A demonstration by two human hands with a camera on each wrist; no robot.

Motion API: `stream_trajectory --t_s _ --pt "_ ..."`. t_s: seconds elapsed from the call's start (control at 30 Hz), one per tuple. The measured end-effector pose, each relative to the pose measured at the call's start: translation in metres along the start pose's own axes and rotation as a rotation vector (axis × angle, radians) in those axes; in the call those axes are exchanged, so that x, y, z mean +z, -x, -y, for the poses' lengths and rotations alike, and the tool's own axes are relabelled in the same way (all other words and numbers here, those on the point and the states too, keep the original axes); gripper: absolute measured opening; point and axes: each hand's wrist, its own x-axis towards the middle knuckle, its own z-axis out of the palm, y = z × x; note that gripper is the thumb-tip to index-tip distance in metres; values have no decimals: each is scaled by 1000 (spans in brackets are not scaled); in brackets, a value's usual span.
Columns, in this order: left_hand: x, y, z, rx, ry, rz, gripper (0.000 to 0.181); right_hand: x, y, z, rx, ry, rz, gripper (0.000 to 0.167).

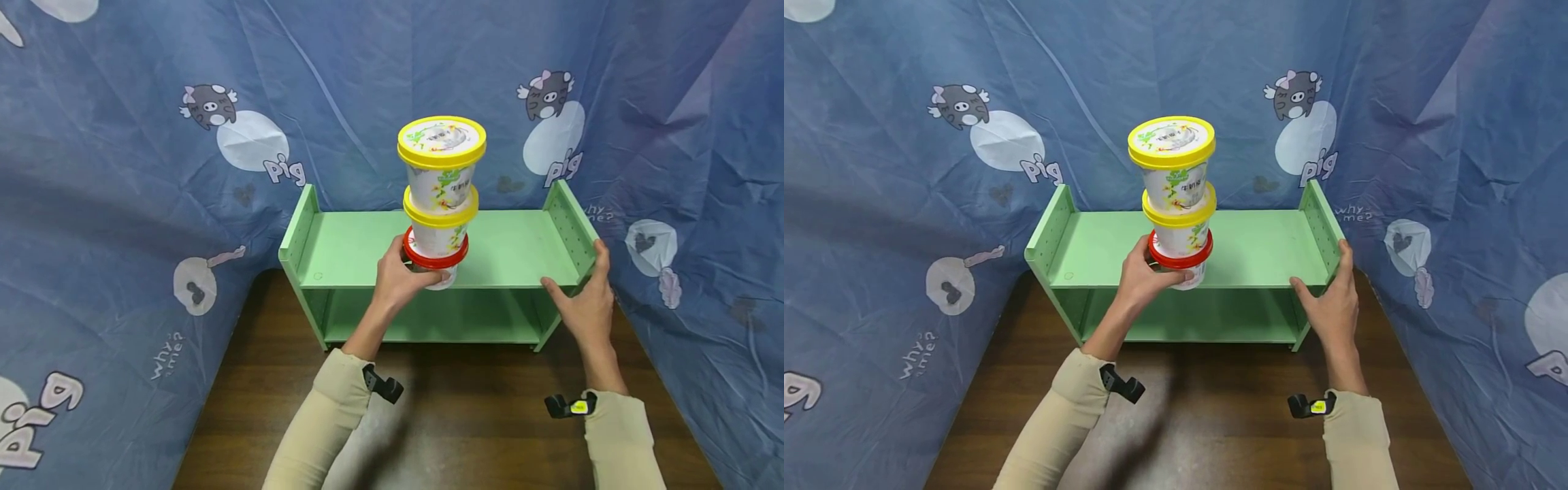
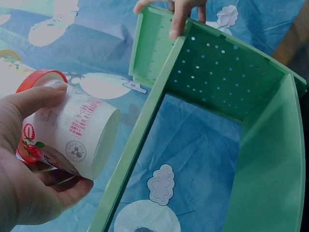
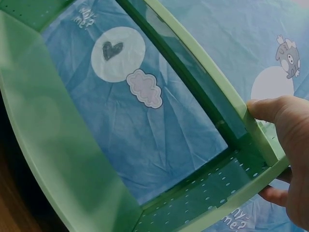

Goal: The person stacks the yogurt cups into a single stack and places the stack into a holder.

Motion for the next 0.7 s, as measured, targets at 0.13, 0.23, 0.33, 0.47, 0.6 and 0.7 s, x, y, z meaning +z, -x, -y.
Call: stream_trajectory --t_s 0.13,0.23,0.33,0.47,0.6,0.7 --pt "1 -4 0 -6 -11 -9 73 1 0 0 -2 -2 -5 103" --pt "3 -8 0 -13 -21 -17 74 1 0 0 1 -2 -10 103" --pt "4 -11 1 -18 -21 -23 74 1 0 -1 6 2 -3 103" --pt "6 -15 2 -21 -16 -28 74 2 0 -2 6 5 2 103" --pt "8 -19 3 -18 -25 -34 75 1 1 -1 3 8 -2 102" --pt "9 -22 3 -23 -32 -41 74 1 0 -1 9 10 1 102"
